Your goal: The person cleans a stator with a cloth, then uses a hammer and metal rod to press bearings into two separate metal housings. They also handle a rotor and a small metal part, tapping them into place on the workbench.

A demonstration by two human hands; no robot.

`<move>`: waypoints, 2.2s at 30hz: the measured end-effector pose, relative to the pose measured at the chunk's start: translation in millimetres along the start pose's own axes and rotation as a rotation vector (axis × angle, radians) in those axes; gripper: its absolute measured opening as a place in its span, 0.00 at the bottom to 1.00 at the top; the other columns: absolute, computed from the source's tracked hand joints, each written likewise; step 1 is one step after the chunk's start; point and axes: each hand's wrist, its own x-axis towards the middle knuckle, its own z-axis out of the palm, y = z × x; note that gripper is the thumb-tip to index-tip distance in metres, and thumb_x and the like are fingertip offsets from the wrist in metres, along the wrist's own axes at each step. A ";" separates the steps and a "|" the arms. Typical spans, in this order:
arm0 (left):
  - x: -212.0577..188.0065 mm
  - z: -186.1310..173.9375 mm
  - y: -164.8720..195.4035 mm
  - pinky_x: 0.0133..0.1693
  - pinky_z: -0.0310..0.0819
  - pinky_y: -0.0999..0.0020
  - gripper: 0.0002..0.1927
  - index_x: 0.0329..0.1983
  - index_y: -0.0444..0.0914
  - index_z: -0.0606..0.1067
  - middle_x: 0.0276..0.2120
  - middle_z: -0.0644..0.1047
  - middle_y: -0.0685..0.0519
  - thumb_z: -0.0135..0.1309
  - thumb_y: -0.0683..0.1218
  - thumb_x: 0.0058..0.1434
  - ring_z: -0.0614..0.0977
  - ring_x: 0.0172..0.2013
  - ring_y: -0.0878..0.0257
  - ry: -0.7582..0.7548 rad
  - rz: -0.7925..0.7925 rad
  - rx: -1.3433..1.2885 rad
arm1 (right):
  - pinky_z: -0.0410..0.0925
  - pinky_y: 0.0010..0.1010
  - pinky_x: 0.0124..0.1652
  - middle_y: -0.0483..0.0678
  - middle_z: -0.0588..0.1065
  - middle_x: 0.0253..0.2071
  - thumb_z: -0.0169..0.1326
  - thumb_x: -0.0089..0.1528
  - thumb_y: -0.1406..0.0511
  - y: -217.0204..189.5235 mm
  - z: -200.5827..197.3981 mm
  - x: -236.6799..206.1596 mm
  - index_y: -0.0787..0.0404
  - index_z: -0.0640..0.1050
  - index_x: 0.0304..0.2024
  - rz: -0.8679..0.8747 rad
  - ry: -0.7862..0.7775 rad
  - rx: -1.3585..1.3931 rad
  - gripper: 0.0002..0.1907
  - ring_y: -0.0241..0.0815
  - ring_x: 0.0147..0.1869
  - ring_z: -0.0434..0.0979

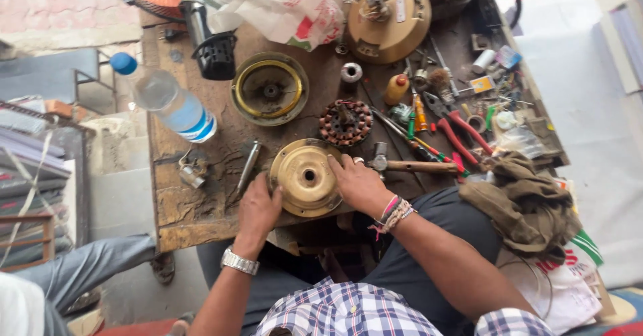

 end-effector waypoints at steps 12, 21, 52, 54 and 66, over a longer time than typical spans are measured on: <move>9.4 -23.9 35.6 0.30 0.76 0.69 0.29 0.62 0.27 0.66 0.38 0.78 0.43 0.58 0.48 0.64 0.80 0.30 0.61 -0.164 -0.557 -1.009 | 0.70 0.52 0.53 0.75 0.51 0.73 0.73 0.43 0.45 -11.4 -13.4 -4.1 0.59 0.47 0.75 -0.141 0.099 0.133 0.70 0.78 0.64 0.66; 4.5 -22.2 71.1 0.34 0.82 0.68 0.18 0.57 0.29 0.72 0.38 0.82 0.42 0.52 0.45 0.68 0.85 0.33 0.59 -0.198 -0.306 -1.097 | 0.76 0.37 0.39 0.61 0.70 0.66 0.64 0.53 0.63 -12.1 -31.1 -35.4 0.61 0.64 0.71 -0.187 0.311 0.002 0.44 0.50 0.39 0.83; 133.2 -7.2 57.9 0.41 0.76 0.54 0.11 0.44 0.36 0.79 0.38 0.77 0.45 0.59 0.42 0.57 0.81 0.40 0.48 0.167 0.320 -0.130 | 0.74 0.43 0.36 0.57 0.80 0.31 0.55 0.61 0.69 46.3 -63.7 -34.2 0.60 0.76 0.56 -0.061 0.405 0.425 0.19 0.55 0.34 0.82; 161.8 12.5 79.5 0.46 0.77 0.54 0.11 0.48 0.37 0.79 0.42 0.80 0.45 0.57 0.41 0.62 0.82 0.44 0.48 0.092 0.444 -0.229 | 0.74 0.43 0.36 0.56 0.80 0.31 0.54 0.60 0.69 45.3 -58.2 -29.0 0.60 0.75 0.56 -0.076 0.374 0.402 0.20 0.54 0.33 0.82; 311.0 116.1 227.3 0.54 0.73 0.52 0.28 0.58 0.50 0.74 0.52 0.74 0.45 0.65 0.50 0.52 0.77 0.54 0.47 -0.472 0.730 0.337 | 0.73 0.49 0.41 0.58 0.80 0.32 0.51 0.60 0.68 87.0 -64.2 -3.2 0.61 0.72 0.57 -0.033 0.289 0.371 0.21 0.57 0.34 0.81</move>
